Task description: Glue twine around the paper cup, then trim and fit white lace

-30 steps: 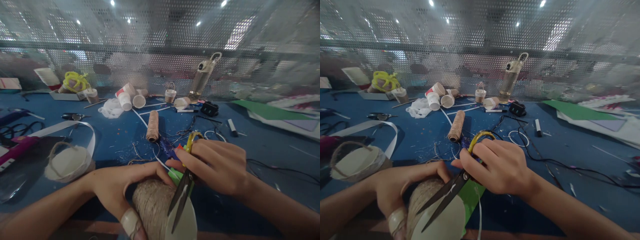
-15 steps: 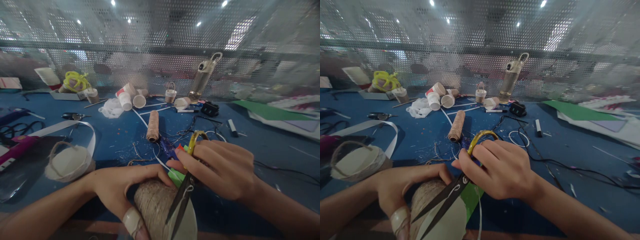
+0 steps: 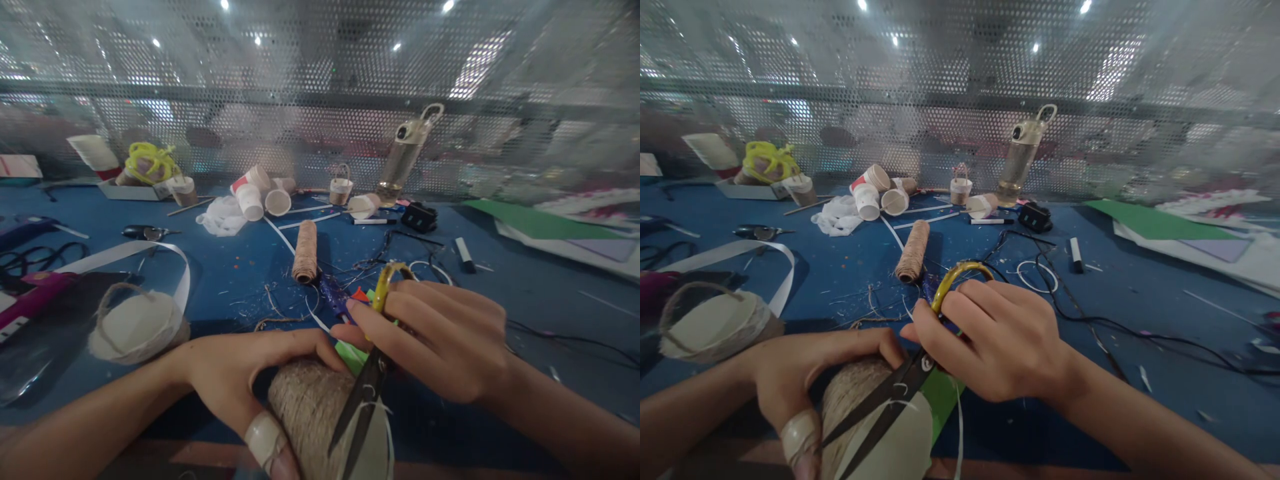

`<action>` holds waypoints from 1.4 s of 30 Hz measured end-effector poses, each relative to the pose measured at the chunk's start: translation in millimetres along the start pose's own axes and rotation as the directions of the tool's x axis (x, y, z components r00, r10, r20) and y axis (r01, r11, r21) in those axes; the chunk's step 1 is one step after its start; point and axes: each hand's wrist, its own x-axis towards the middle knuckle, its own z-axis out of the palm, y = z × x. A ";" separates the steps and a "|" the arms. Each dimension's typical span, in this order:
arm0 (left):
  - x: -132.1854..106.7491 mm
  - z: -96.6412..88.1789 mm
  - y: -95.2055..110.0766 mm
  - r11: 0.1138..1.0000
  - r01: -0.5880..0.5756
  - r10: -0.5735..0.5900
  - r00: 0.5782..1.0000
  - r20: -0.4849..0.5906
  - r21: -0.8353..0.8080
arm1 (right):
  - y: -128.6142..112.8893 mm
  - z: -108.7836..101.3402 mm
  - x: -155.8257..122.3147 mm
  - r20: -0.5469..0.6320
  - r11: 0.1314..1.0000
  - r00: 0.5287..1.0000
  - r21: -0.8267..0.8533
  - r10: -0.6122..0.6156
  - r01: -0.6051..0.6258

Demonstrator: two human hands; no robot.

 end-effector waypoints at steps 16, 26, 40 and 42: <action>2.6 -0.3 1.3 1.000 -0.016 0.017 1.000 0.012 -0.014 | 1.7 3.3 -3.8 -0.002 1.000 1.000 0.007 0.011 -0.011; -4.0 5.5 0.3 0.991 -0.018 -0.011 0.976 -0.216 -0.131 | 6.9 17.0 -15.8 -0.038 0.963 0.968 0.117 0.249 -0.244; -3.4 8.8 8.1 0.991 -0.051 -0.014 0.880 -0.474 -0.123 | 2.6 16.7 -14.0 0.116 0.892 0.922 0.234 0.370 -0.388; -3.2 8.2 6.7 0.992 -0.060 -0.002 0.876 -0.483 -0.113 | 2.4 16.8 -14.8 0.129 0.889 0.919 0.235 0.373 -0.394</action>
